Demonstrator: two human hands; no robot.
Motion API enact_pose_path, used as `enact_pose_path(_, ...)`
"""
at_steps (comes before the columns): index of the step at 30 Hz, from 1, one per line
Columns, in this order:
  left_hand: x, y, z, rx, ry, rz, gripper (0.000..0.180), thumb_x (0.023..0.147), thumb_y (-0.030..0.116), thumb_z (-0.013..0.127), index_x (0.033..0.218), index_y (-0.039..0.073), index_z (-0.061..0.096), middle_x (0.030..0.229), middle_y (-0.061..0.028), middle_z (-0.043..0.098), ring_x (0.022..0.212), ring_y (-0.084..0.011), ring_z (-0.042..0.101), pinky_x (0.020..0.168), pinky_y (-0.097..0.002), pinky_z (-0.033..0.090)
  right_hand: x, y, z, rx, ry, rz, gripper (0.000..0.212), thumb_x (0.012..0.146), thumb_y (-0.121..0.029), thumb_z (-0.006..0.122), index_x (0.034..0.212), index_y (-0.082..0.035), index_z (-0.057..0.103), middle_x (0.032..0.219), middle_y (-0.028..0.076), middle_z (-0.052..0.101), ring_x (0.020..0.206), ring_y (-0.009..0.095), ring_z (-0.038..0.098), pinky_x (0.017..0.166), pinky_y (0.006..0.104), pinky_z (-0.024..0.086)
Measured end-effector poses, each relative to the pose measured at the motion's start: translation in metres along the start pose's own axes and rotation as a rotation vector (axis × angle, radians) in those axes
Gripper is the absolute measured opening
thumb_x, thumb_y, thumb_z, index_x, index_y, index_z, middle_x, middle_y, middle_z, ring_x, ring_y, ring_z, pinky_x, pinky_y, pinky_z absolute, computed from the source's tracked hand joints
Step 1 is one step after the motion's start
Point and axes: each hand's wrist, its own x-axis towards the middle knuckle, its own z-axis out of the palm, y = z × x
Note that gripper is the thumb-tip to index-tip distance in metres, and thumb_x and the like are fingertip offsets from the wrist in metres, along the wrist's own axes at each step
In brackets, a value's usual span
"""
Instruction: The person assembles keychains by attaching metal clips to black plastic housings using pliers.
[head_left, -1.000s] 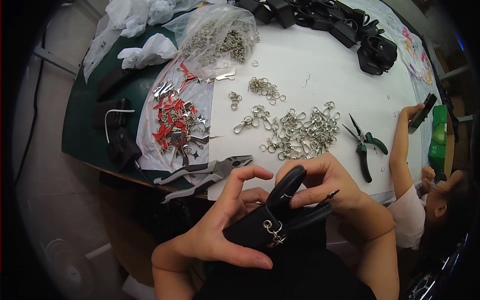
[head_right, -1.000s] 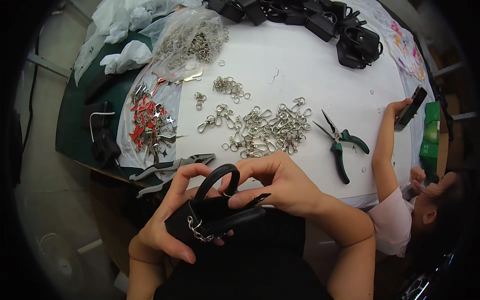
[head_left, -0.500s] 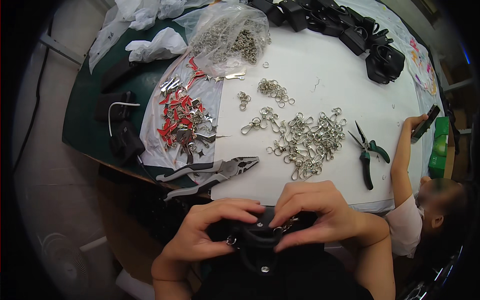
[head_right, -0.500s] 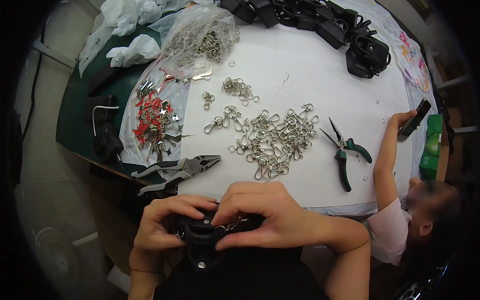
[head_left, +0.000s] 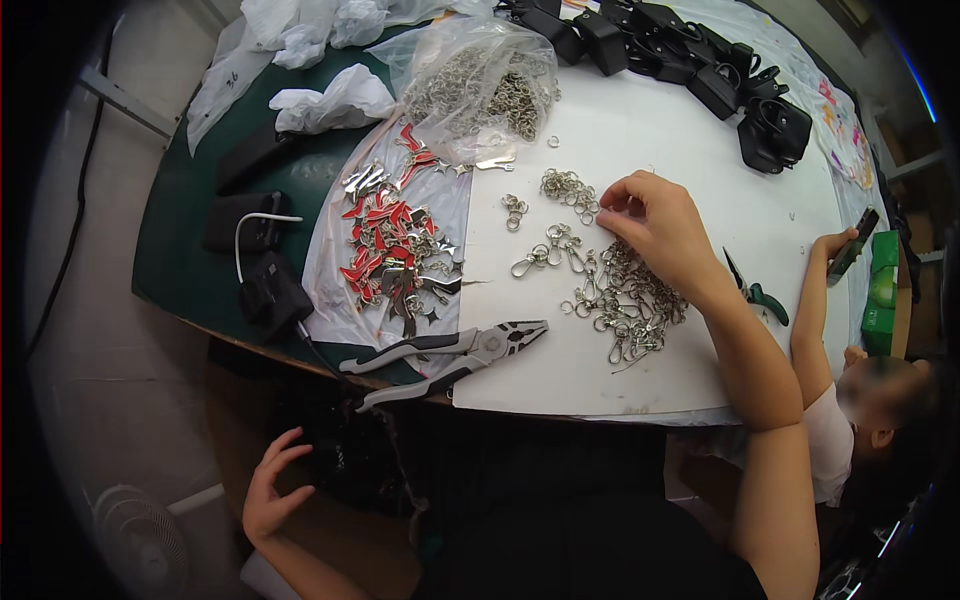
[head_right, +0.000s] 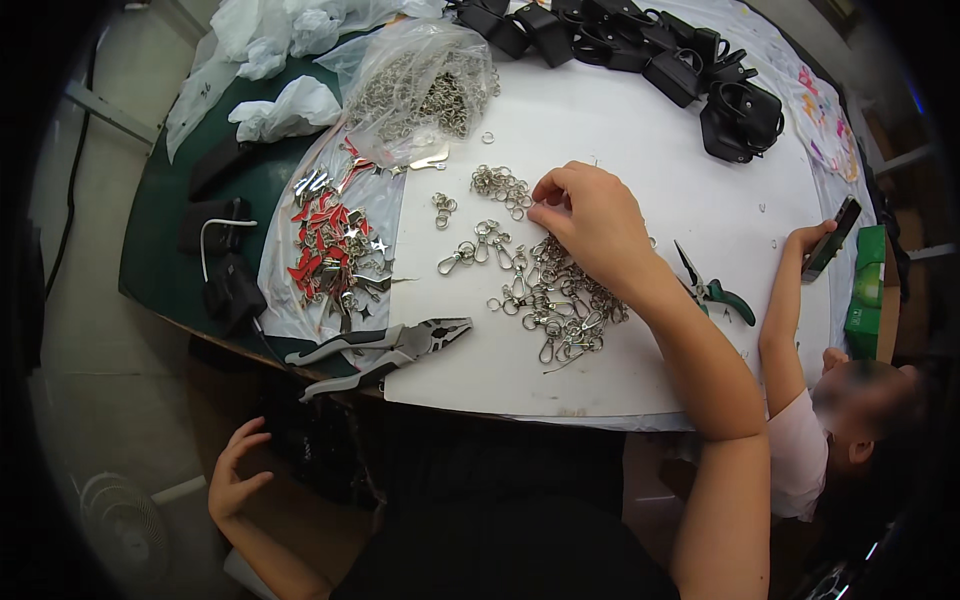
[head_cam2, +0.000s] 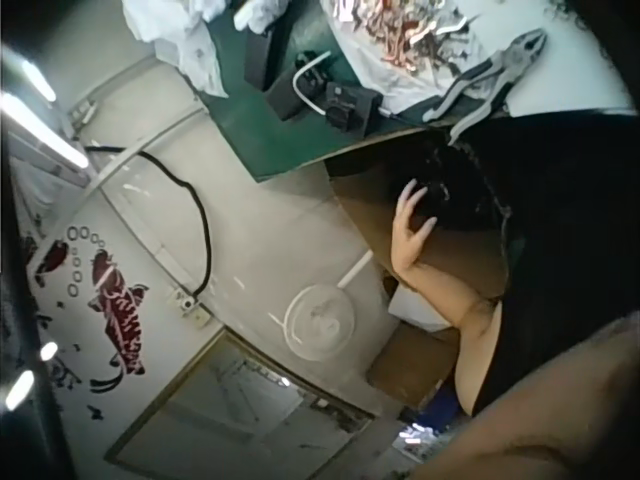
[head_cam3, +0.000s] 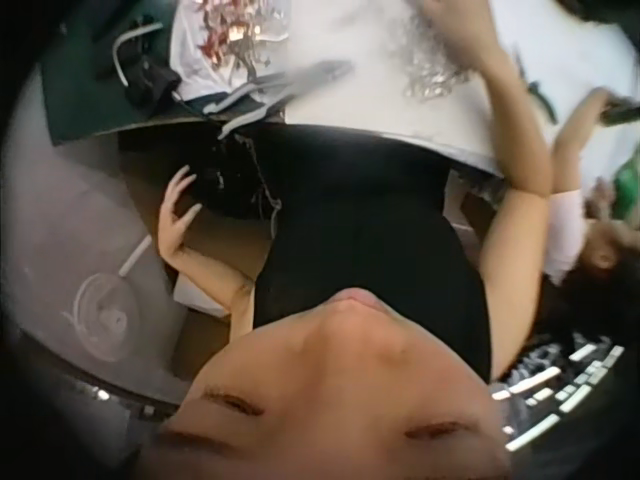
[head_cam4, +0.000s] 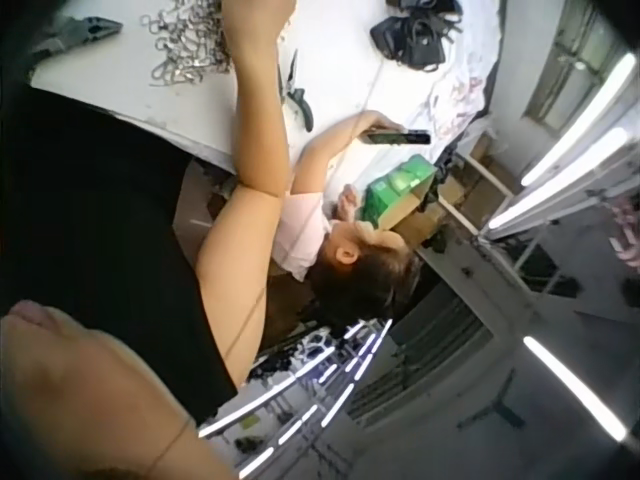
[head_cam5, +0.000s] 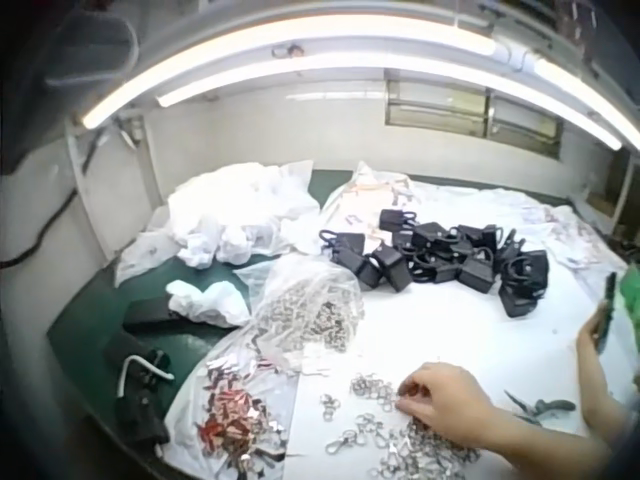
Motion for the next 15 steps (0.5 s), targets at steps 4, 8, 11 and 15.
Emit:
enact_pose_path(4,0.068,0.065,0.017,-0.233,-0.211,0.535,0.040,0.064,0.000,0.077,0.103,-0.002,0.070,0.115,-0.0211,0.067,0.109,-0.0340,0.066,0.095,-0.0404,0.049,-0.004,0.002,0.006,0.016,-0.018,0.028,0.012,0.083,-0.010,0.071,0.088,0.001,0.069,0.081,0.010,0.069,0.075,0.021,0.065,0.071,0.0331,0.051)
enact_pose_path(8,0.147,0.160,0.066,-0.168,-0.118,0.658,0.023,0.073,-0.001,0.076,0.095,-0.002,0.069,0.095,-0.0137,0.071,0.088,-0.0254,0.069,0.079,-0.0335,0.052,-0.018,0.006,-0.008,0.224,-0.011,0.164,0.010,0.085,-0.006,0.071,0.091,0.002,0.070,0.082,0.009,0.071,0.074,0.014,0.067,0.067,0.0288,0.053)
enact_pose_path(11,0.197,0.190,0.100,0.099,0.026,0.677,0.023,0.079,0.011,0.077,0.097,0.000,0.068,0.089,-0.0092,0.068,0.082,-0.0215,0.064,0.073,-0.0322,0.050,-0.034,0.001,-0.013,0.508,0.013,0.161,0.011,0.086,-0.002,0.070,0.095,0.004,0.071,0.085,0.009,0.073,0.079,0.011,0.069,0.072,0.0251,0.056)
enact_pose_path(15,0.229,0.196,0.127,0.339,0.047,0.716,0.023,0.079,0.015,0.078,0.092,0.001,0.066,0.088,-0.0103,0.066,0.082,-0.0255,0.063,0.075,-0.0352,0.049,-0.050,0.011,-0.011,0.634,-0.018,0.078,0.012,0.087,0.001,0.069,0.098,0.006,0.071,0.092,0.011,0.073,0.089,0.014,0.070,0.083,0.0253,0.057)
